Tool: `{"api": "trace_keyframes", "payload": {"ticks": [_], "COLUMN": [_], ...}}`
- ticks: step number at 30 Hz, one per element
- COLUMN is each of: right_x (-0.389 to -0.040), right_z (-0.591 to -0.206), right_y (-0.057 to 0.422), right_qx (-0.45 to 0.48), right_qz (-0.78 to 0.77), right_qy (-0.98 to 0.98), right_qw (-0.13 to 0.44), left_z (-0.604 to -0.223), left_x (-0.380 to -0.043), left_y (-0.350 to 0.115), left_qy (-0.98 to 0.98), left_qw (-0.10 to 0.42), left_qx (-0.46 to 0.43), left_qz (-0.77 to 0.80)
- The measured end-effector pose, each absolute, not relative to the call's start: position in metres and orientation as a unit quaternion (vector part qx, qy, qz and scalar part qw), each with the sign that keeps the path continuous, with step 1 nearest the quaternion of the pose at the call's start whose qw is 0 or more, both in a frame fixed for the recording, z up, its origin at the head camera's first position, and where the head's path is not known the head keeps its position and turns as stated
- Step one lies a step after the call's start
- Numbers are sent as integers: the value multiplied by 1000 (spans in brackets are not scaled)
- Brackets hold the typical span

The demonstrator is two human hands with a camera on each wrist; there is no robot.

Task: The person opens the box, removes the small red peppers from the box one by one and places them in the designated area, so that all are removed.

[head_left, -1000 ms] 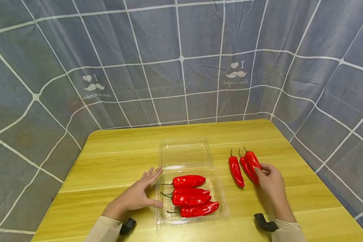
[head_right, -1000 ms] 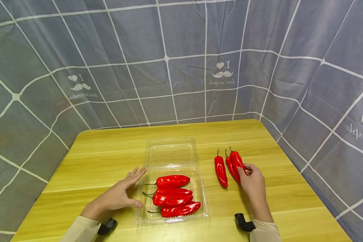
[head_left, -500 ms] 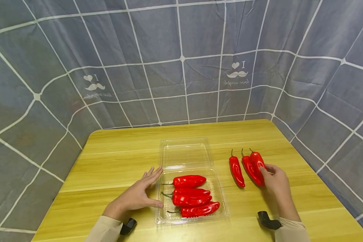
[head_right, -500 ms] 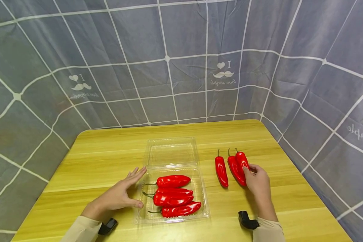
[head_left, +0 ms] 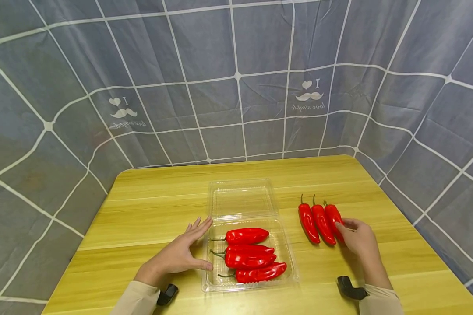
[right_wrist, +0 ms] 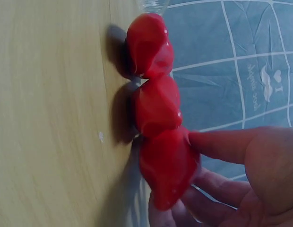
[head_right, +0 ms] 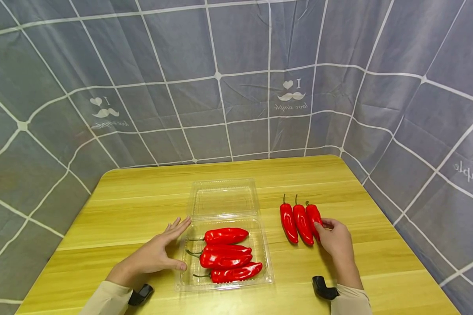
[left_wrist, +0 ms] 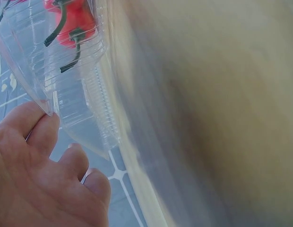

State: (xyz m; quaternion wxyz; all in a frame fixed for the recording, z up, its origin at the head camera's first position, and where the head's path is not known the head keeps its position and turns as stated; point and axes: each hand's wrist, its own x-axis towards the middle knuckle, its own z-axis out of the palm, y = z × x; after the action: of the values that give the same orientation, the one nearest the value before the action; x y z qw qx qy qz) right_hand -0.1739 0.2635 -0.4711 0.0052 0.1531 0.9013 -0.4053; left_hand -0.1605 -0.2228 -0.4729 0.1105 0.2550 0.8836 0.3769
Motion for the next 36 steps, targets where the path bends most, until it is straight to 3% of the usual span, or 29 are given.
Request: {"api": "trace_keyframes", "payload": {"ticks": [21, 31, 36], "right_x": [-174, -168, -166], "right_z": [-471, -461, -453], "right_y": [272, 268, 259], "right_qx": [150, 142, 107], "right_qz": [-374, -397, -408], "right_qy": [913, 906, 907], "right_qw": [61, 39, -9], "left_z": [-473, -473, -473], "left_x": [-160, -160, -159], "left_y": [-223, -223, -223], "left_qy": [885, 885, 885], "left_qw": [108, 107, 107], "left_qx": [256, 260, 256], "left_qz": [374, 371, 372]}}
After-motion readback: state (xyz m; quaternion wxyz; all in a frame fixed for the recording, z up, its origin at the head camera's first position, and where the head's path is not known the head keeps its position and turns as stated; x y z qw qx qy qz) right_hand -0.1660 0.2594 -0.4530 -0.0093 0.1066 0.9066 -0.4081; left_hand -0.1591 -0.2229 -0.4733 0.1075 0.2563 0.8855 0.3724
